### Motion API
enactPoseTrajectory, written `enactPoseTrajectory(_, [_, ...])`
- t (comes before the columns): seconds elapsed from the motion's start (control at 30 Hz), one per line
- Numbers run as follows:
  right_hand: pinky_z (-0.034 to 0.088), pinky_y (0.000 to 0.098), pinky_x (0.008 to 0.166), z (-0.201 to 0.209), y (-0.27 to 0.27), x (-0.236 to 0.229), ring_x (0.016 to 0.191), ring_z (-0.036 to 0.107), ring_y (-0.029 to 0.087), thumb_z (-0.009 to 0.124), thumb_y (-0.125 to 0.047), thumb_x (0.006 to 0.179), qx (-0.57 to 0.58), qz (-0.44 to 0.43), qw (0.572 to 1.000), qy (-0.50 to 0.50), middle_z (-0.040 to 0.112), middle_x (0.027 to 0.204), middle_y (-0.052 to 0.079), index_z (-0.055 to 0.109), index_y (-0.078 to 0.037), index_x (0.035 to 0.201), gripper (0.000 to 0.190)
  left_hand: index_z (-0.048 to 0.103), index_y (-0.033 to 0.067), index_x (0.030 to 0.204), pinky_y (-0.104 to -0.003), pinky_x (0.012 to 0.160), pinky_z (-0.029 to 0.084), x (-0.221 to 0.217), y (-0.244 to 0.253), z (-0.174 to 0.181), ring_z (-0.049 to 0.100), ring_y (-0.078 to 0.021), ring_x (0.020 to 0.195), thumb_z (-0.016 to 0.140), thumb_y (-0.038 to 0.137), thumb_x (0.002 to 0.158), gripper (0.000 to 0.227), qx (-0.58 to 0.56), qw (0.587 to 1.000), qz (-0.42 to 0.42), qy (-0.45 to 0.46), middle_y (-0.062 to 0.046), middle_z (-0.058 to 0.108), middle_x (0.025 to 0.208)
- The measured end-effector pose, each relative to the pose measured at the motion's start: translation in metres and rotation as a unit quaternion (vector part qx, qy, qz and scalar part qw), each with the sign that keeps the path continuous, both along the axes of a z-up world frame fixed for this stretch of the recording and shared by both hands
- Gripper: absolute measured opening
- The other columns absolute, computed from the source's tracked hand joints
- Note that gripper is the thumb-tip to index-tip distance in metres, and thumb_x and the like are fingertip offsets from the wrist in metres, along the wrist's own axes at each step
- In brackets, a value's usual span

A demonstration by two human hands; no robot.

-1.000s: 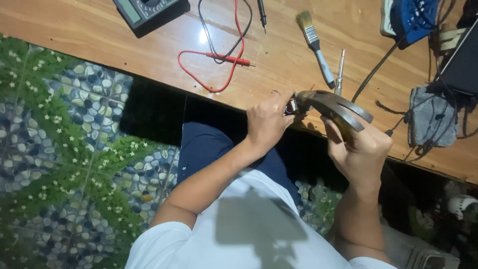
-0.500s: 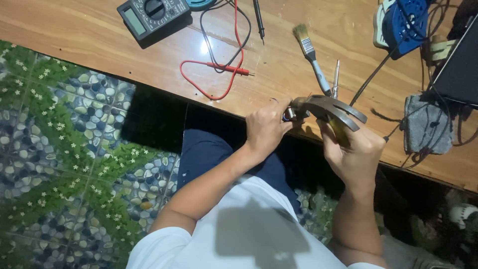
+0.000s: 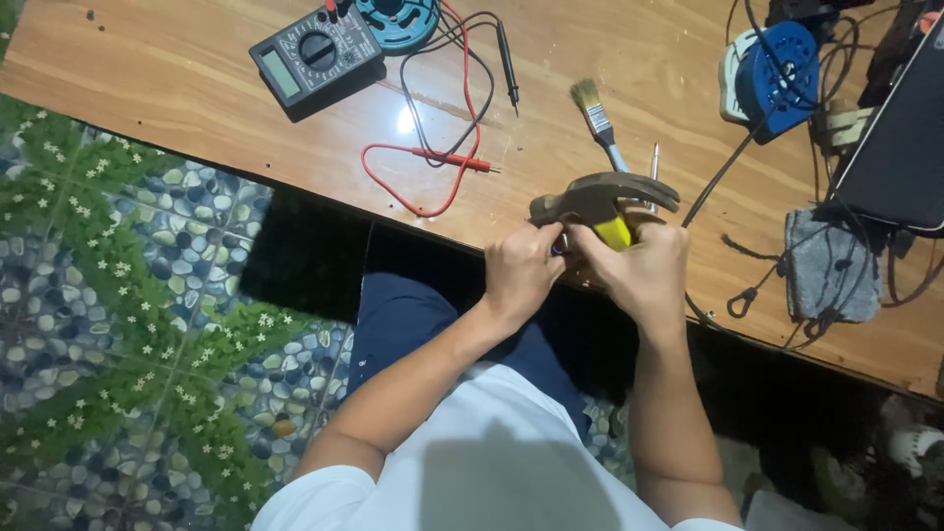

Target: Adjusting and cleaning a mechanical component using a hammer, brush, and manual inspection.

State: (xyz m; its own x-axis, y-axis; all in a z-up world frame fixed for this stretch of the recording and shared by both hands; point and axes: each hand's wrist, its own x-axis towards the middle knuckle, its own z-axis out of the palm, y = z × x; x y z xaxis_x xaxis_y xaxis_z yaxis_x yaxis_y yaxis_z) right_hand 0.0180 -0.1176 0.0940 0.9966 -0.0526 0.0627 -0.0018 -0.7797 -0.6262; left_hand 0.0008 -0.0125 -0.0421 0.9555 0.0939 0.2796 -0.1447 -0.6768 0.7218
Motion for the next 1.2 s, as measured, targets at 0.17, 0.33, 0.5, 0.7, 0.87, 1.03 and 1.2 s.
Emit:
enactPoseTrajectory(0.17, [0.049, 0.0272, 0.05, -0.008, -0.005, 0.002, 0.045, 0.064, 0.018, 0.091, -0.024, 0.085, 0.037, -0.018, 0.999, 0.014, 0.063, 0.051, 0.008, 0.072, -0.004, 0.07, 0.031, 0.076, 0.0164, 0.101, -0.043, 0.051, 0.059, 0.001, 0.006, 0.021, 0.069, -0.0292, 0.06, 0.079, 0.012, 0.071, 0.03, -0.019, 1.0, 0.01, -0.012, -0.004, 0.059, 0.061])
enactPoseTrajectory(0.33, [0.051, 0.031, 0.052, -0.019, -0.009, -0.005, 0.049, 0.065, 0.021, 0.09, -0.016, 0.084, 0.034, -0.011, 0.998, -0.054, 0.064, 0.055, 0.009, 0.074, -0.002, 0.075, 0.024, 0.073, 0.0084, 0.103, -0.046, 0.048, 0.058, 0.005, 0.004, 0.02, 0.07, -0.0323, 0.06, 0.082, 0.008, 0.068, 0.036, -0.035, 0.999, 0.0, -0.01, -0.006, 0.06, 0.06])
enactPoseTrajectory(0.5, [0.051, 0.0289, 0.055, -0.024, 0.002, -0.015, 0.054, 0.066, 0.022, 0.089, -0.002, 0.079, 0.067, -0.004, 0.986, -0.15, 0.063, 0.057, 0.013, 0.072, 0.001, 0.076, 0.018, 0.068, 0.0026, 0.094, -0.052, 0.049, 0.056, 0.004, 0.004, 0.021, 0.069, -0.0422, 0.061, 0.075, 0.006, 0.074, 0.021, -0.103, 0.993, -0.005, 0.062, -0.016, 0.063, 0.062])
enactPoseTrajectory(0.7, [0.052, 0.0309, 0.058, -0.03, 0.001, -0.024, 0.061, 0.065, 0.019, 0.084, 0.008, 0.074, 0.129, -0.021, 0.978, -0.16, 0.065, 0.063, 0.015, 0.074, 0.004, 0.077, 0.011, 0.033, -0.0165, 0.146, -0.068, 0.079, 0.056, -0.008, 0.03, 0.074, 0.064, -0.0621, 0.101, 0.091, 0.017, 0.064, 0.105, -0.276, 0.943, -0.071, 0.174, -0.043, 0.062, 0.111])
enactPoseTrajectory(0.87, [0.054, 0.0324, 0.064, -0.041, -0.013, -0.037, 0.069, 0.065, 0.018, 0.084, 0.008, 0.078, 0.172, -0.016, 0.975, -0.141, 0.07, 0.072, 0.016, 0.074, 0.006, 0.088, 0.014, 0.064, -0.0034, 0.112, -0.056, 0.061, 0.059, -0.011, 0.02, 0.047, 0.07, -0.0495, 0.079, 0.087, 0.031, 0.069, 0.06, -0.15, 0.975, -0.062, 0.153, -0.022, 0.066, 0.082])
enactPoseTrajectory(1.03, [0.057, 0.0326, 0.065, -0.038, -0.019, -0.045, 0.068, 0.07, 0.021, 0.082, 0.01, 0.086, 0.177, 0.006, 0.976, -0.129, 0.073, 0.076, 0.016, 0.077, 0.006, 0.092, 0.009, 0.068, 0.0031, 0.116, -0.057, 0.059, 0.059, -0.007, 0.019, 0.051, 0.074, -0.0443, 0.072, 0.09, 0.041, 0.065, 0.067, -0.047, 0.975, -0.094, 0.194, -0.014, 0.069, 0.07])
enactPoseTrajectory(1.2, [0.058, 0.0405, 0.074, -0.054, -0.044, -0.061, 0.081, 0.071, 0.028, 0.069, 0.014, 0.093, 0.174, 0.025, 0.978, -0.115, 0.074, 0.09, 0.022, 0.075, 0.008, 0.107, 0.016, 0.044, 0.009, 0.15, -0.059, 0.07, 0.06, -0.008, 0.025, 0.065, 0.075, -0.0442, 0.083, 0.075, 0.024, 0.084, 0.075, -0.094, 0.948, -0.138, 0.271, -0.014, 0.075, 0.075])
